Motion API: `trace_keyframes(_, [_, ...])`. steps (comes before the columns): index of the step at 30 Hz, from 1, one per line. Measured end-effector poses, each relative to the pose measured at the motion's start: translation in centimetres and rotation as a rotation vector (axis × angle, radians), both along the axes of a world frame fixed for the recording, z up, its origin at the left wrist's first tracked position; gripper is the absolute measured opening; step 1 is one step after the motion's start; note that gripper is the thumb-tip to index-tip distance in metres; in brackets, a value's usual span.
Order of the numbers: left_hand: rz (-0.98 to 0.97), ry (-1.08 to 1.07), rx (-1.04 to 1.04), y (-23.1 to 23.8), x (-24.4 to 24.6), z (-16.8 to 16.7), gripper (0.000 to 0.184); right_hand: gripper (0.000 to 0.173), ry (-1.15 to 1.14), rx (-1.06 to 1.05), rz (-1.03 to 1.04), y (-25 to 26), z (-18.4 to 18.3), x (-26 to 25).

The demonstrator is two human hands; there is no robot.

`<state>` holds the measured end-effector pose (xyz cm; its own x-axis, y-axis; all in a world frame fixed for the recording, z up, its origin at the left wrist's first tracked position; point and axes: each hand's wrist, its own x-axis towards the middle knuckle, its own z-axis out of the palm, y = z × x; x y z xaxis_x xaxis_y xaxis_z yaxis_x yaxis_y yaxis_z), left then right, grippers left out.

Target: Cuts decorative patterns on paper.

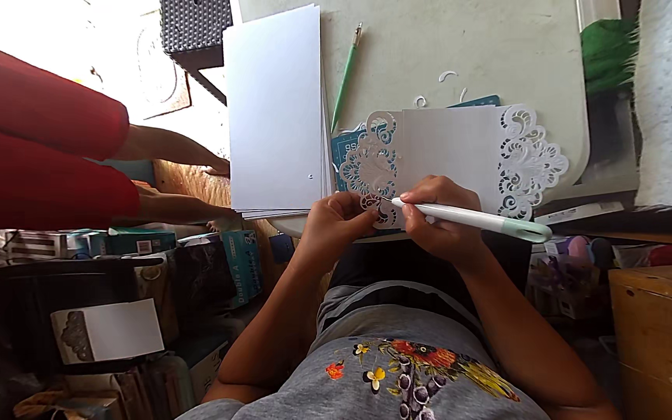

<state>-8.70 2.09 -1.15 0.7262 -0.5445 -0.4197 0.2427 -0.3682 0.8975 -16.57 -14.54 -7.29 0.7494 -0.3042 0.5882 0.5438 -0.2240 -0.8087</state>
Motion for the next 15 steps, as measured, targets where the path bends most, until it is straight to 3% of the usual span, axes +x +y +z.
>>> trace_keyframes(15, [-0.047,0.009,-0.028,0.22,0.15,-0.14,0.014,0.009,-0.016,0.011,0.048,0.0,-0.15,0.07])
